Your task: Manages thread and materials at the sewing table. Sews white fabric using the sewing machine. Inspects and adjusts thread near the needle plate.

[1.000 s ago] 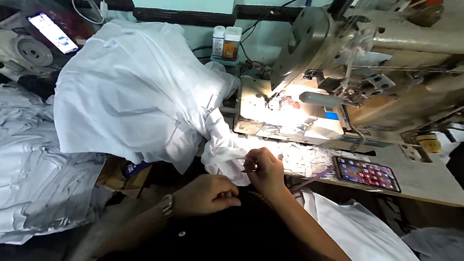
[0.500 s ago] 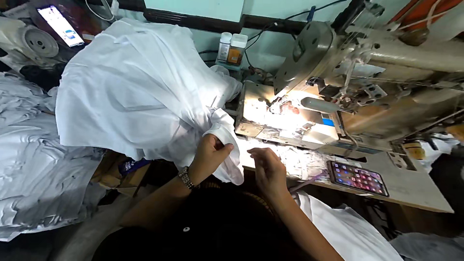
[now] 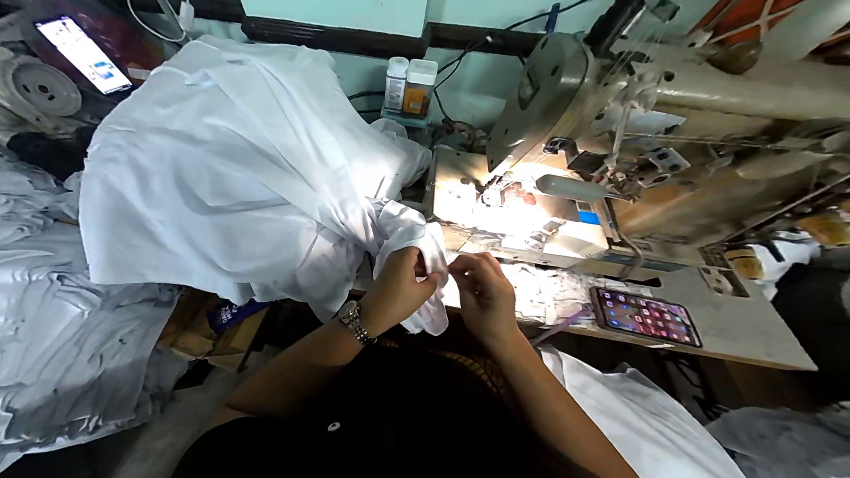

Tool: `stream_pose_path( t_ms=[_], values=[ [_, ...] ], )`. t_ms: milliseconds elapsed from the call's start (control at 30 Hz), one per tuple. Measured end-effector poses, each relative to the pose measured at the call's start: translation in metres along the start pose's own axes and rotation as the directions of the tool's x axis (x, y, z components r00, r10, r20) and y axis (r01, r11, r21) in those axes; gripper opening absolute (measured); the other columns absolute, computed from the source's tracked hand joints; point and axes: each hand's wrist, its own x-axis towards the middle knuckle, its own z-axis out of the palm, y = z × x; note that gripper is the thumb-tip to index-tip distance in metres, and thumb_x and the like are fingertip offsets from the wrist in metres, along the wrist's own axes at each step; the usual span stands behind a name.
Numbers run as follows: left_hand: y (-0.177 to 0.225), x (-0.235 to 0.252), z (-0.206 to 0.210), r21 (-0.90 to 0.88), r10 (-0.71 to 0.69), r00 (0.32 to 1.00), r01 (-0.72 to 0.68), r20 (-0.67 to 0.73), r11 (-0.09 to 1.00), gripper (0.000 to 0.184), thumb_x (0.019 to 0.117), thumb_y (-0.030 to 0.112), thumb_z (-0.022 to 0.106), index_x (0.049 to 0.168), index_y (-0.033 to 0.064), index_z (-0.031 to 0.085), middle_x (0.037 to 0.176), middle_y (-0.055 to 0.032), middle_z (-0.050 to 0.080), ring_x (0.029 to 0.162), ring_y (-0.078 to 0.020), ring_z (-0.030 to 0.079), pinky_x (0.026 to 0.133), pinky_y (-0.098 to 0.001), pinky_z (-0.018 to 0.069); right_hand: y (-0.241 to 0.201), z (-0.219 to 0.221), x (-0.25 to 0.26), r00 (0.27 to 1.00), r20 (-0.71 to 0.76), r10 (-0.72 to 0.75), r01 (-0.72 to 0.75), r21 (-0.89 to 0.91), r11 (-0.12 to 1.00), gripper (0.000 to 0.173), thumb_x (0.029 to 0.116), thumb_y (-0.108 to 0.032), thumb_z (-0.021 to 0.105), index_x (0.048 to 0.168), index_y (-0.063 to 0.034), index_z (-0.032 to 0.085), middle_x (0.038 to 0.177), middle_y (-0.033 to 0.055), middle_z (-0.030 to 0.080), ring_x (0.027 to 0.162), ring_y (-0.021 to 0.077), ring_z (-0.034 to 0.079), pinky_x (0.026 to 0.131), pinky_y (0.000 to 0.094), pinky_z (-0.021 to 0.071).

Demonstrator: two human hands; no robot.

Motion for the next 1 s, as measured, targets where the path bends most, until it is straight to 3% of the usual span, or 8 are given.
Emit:
stream_pose_path(
  t_ms=[133, 267, 367, 433, 567, 733, 867, 1000],
  values=[
    [-0.002, 0.009, 0.003, 0.047, -0.031, 0.999, 0.031, 0.016, 0.998, 0.023, 0.0914, 0.012, 0.072, 0.102, -0.0068, 0.063, 0.087, -0.0121, 0.070, 0.080, -0.0129, 0.071, 0.078, -0.0301, 0.0605, 0.004, -0.017, 0.001, 0.987, -0.152, 0.040, -0.027, 0.090, 0.996, 0.009, 0.1010, -0.009, 0.055, 0.101, -0.0044, 0.063, 0.093, 0.0034, 0.060, 0.084, 0.0042, 0.059, 0.076, 0.0193, 0.0533],
    [-0.007, 0.014, 0.009, 0.059, -0.022, 0.999, 0.020, 0.039, 0.998, 0.024, 0.0917, 0.013, 0.071, 0.102, -0.0069, 0.063, 0.088, -0.0126, 0.070, 0.080, -0.0133, 0.071, 0.078, -0.0311, 0.0609, 0.009, -0.015, -0.003, 0.997, -0.048, 0.060, -0.062, -0.061, 0.996, 0.012, 0.0958, -0.011, 0.065, 0.100, -0.0024, 0.073, 0.098, 0.0095, 0.068, 0.073, 0.0059, 0.059, 0.064, 0.0174, 0.0509],
    [-0.010, 0.016, 0.015, 0.071, 0.017, 0.999, -0.021, 0.050, 0.997, 0.022, 0.0915, 0.013, 0.072, 0.098, -0.0061, 0.065, 0.087, -0.0117, 0.071, 0.080, -0.0123, 0.072, 0.078, -0.0301, 0.0614, 0.017, -0.004, -0.007, 0.998, 0.052, 0.047, -0.038, -0.167, 0.985, 0.013, 0.0968, -0.015, 0.067, 0.105, -0.0079, 0.076, 0.104, 0.0105, 0.071, 0.084, 0.0135, 0.070, 0.070, 0.0264, 0.0602],
    [-0.009, 0.017, 0.017, 0.102, 0.005, 0.997, -0.013, 0.076, 0.995, 0.021, 0.0921, 0.013, 0.070, 0.098, -0.0066, 0.066, 0.087, -0.0128, 0.071, 0.081, -0.0133, 0.072, 0.080, -0.0304, 0.0605, 0.022, 0.000, -0.008, 0.997, 0.068, 0.028, -0.015, -0.190, 0.982, 0.013, 0.0953, -0.010, 0.064, 0.103, -0.0074, 0.075, 0.101, 0.0107, 0.071, 0.081, 0.0159, 0.070, 0.068, 0.0289, 0.0596],
    [-0.007, 0.016, 0.019, 0.182, -0.019, 0.991, -0.006, 0.132, 0.983, 0.027, 0.0962, 0.016, 0.066, 0.108, -0.0088, 0.066, 0.096, -0.0171, 0.072, 0.091, -0.0194, 0.073, 0.087, -0.0343, 0.0595, 0.016, -0.005, -0.005, 1.000, -0.004, -0.010, 0.010, -0.164, 0.986, 0.012, 0.0955, -0.009, 0.057, 0.097, -0.0034, 0.068, 0.093, 0.0098, 0.067, 0.072, 0.0114, 0.062, 0.063, 0.0225, 0.0527],
    [-0.010, 0.014, 0.023, 0.217, 0.012, 0.991, -0.041, 0.132, 0.975, 0.028, 0.0961, 0.017, 0.063, 0.107, -0.0090, 0.067, 0.096, -0.0184, 0.072, 0.091, -0.0217, 0.073, 0.087, -0.0353, 0.0587, 0.012, -0.015, -0.010, 0.997, -0.071, -0.026, 0.018, -0.109, 0.994, 0.012, 0.1005, -0.013, 0.055, 0.097, -0.0047, 0.064, 0.092, 0.0071, 0.062, 0.078, 0.0061, 0.058, 0.070, 0.0153, 0.0484],
    [-0.009, 0.014, 0.024, 0.220, 0.015, 0.989, -0.048, 0.150, 0.974, 0.026, 0.0944, 0.014, 0.065, 0.105, -0.0088, 0.066, 0.095, -0.0178, 0.072, 0.090, -0.0212, 0.073, 0.088, -0.0354, 0.0588, 0.026, -0.007, -0.020, 0.996, 0.080, 0.026, -0.011, -0.179, 0.984, 0.013, 0.0978, -0.015, 0.065, 0.103, -0.0086, 0.075, 0.104, 0.0105, 0.071, 0.079, 0.0110, 0.068, 0.067, 0.0237, 0.0581],
    [-0.010, 0.013, 0.025, 0.181, 0.029, 0.989, -0.056, 0.148, 0.982, 0.026, 0.0929, 0.013, 0.067, 0.104, -0.0097, 0.066, 0.093, -0.0177, 0.072, 0.088, -0.0196, 0.072, 0.086, -0.0337, 0.0591, 0.026, -0.002, -0.020, 0.996, 0.083, 0.014, 0.002, -0.190, 0.982, 0.014, 0.0923, -0.006, 0.059, 0.101, -0.0043, 0.071, 0.097, 0.0106, 0.070, 0.075, 0.0149, 0.067, 0.063, 0.0276, 0.0566]
  ],
)
